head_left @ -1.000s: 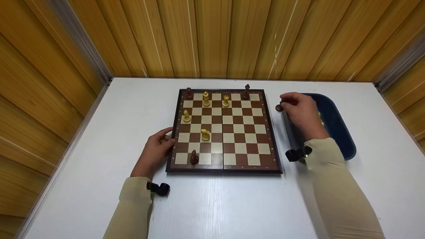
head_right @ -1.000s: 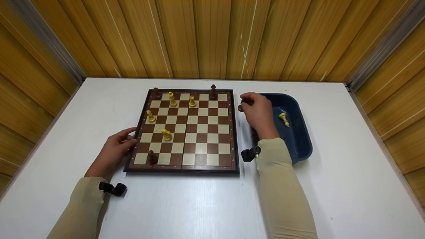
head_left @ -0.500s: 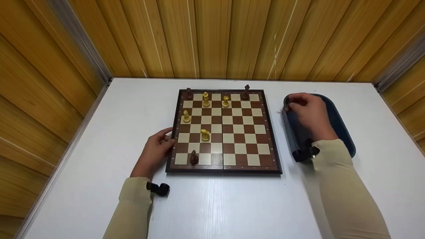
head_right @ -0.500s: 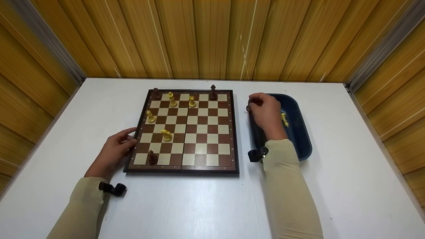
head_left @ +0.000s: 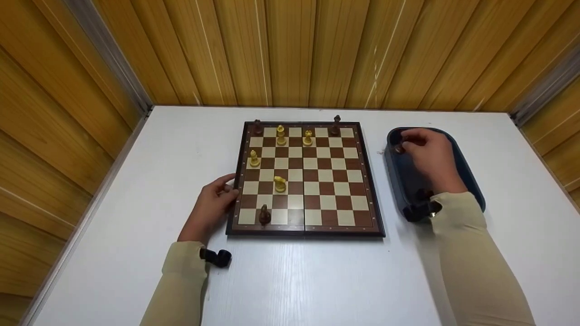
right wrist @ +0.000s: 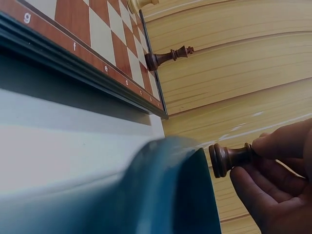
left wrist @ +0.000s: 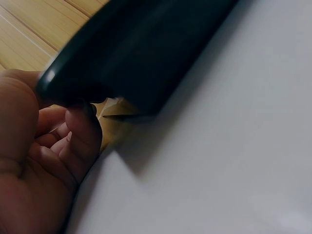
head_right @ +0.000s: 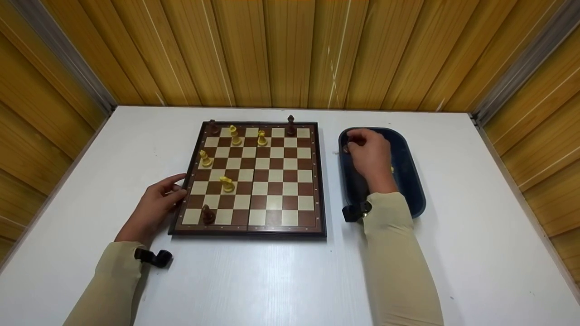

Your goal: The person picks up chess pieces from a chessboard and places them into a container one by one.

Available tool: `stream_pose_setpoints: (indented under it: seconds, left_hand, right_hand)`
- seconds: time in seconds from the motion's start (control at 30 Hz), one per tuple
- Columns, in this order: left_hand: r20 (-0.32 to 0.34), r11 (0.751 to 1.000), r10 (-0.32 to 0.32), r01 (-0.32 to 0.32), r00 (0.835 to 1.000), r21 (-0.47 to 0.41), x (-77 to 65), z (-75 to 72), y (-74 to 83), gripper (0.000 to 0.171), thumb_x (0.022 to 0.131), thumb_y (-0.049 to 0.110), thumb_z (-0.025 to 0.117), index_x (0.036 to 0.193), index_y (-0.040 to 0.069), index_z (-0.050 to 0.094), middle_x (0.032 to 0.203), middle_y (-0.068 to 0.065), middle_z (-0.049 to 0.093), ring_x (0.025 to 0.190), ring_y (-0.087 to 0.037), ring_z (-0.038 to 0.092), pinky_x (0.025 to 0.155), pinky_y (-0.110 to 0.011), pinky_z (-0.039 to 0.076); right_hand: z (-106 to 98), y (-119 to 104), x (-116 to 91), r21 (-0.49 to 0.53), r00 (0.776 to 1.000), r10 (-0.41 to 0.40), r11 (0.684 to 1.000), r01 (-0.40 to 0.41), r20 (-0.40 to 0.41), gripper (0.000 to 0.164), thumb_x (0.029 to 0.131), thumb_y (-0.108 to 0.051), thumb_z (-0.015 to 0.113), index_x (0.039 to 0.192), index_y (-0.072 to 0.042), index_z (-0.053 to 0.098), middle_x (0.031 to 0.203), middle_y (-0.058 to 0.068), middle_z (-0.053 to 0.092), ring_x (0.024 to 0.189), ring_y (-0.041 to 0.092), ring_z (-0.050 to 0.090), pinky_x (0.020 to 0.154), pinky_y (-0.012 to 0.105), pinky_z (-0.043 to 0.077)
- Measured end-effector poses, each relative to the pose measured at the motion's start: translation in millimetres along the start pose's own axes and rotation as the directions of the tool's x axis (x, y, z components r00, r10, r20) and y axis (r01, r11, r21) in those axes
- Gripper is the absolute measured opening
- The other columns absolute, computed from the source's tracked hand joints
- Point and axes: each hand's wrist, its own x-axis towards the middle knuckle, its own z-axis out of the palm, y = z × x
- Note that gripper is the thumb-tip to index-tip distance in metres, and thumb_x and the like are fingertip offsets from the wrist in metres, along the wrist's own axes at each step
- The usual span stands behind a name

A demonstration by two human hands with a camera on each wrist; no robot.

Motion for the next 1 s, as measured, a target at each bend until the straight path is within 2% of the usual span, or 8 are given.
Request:
stream_pose_setpoints:
  seconds: [0.13,0.33,0.57,1.0]
  left_hand:
    - [0.004,1.000,0.001,-0.001,1.000,-0.007,0.7,0.0,-0.8,0.047,0.096,0.019,0.058,0.142,0.019,0.048,0.099,-0.008,0.056,0.073,-0.015,0.053,0.061,-0.026,0.046]
    - [0.005,1.000,-0.010,0.010,1.000,-0.015,0.2,0.1,-0.2,0.047,0.096,0.019,0.058,0.142,0.019,0.048,0.099,-0.008,0.056,0.074,-0.016,0.053,0.062,-0.026,0.046]
    - [-0.003,1.000,-0.002,0.002,1.000,0.021,-0.6,-0.4,-0.3,0.047,0.096,0.017,0.058,0.141,0.019,0.049,0.098,-0.008,0.057,0.075,-0.016,0.054,0.064,-0.026,0.048]
    - [-0.007,1.000,0.010,-0.010,1.000,0.003,0.2,-0.2,-2.9,0.046,0.096,0.018,0.059,0.141,0.020,0.050,0.100,-0.009,0.058,0.077,-0.017,0.056,0.065,-0.028,0.049]
  right_hand:
    - [-1.1,0.8,-1.1,0.007,1.000,0.023,1.000,-0.023,-0.003,0.029,0.095,-0.012,0.056,0.122,-0.007,0.065,0.116,0.015,0.065,0.088,0.002,0.057,0.074,0.019,0.045]
    - [-2.7,0.3,-2.5,-0.005,0.999,0.054,0.999,-0.054,-0.006,0.034,0.096,-0.023,0.057,0.126,-0.010,0.064,0.121,0.013,0.062,0.093,0.012,0.054,0.072,0.022,0.045]
    - [-1.7,-1.4,-3.1,-0.025,0.999,0.041,0.999,-0.041,-0.007,0.032,0.096,-0.020,0.057,0.125,-0.010,0.064,0.123,0.013,0.062,0.098,0.015,0.054,0.075,0.023,0.043]
    - [6.3,-10.2,0.0,0.015,0.998,0.056,0.998,-0.056,0.015,0.033,0.095,-0.020,0.058,0.126,-0.010,0.064,0.122,0.012,0.061,0.106,0.019,0.055,0.082,0.028,0.044]
